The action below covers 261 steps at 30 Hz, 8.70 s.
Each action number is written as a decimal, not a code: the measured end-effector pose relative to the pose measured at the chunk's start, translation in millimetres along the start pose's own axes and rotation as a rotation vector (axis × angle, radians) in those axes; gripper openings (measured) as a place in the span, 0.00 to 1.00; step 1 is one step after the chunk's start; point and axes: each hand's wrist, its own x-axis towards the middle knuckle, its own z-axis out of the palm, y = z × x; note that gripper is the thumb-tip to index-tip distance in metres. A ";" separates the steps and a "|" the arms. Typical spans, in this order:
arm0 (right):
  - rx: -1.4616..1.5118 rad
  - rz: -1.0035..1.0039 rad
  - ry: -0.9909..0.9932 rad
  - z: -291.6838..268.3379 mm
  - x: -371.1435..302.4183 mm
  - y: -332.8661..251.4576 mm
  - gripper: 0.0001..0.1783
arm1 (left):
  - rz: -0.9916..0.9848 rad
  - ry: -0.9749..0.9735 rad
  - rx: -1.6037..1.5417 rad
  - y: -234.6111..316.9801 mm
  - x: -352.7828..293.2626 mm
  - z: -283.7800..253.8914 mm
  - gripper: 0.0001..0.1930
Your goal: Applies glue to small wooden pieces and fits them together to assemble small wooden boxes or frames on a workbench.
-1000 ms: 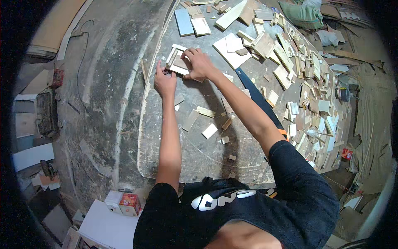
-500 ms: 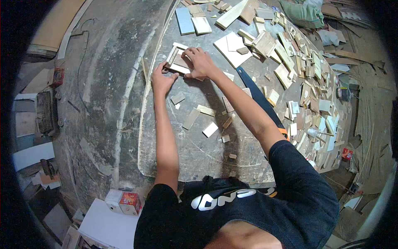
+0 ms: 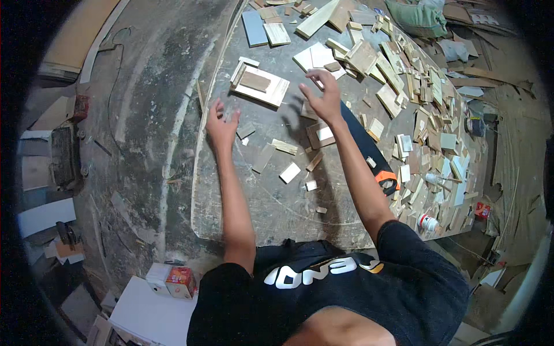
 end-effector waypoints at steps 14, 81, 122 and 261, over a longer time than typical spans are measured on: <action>-0.277 0.252 -0.413 -95.4 -315.7 -80.6 0.19 | 0.386 -0.188 0.583 9.5 -140.1 -4.2 0.25; 0.657 0.937 0.044 -40.0 -373.8 -54.4 0.16 | -0.002 -0.825 0.100 -22.1 -305.7 2.6 0.18; 1.707 0.891 -0.355 -154.6 -312.1 -69.6 0.29 | -0.143 -0.797 -0.260 104.1 -282.7 30.6 0.20; 0.300 0.757 0.175 -190.2 -438.9 26.2 0.14 | 0.270 -0.905 0.201 34.3 -365.2 95.2 0.14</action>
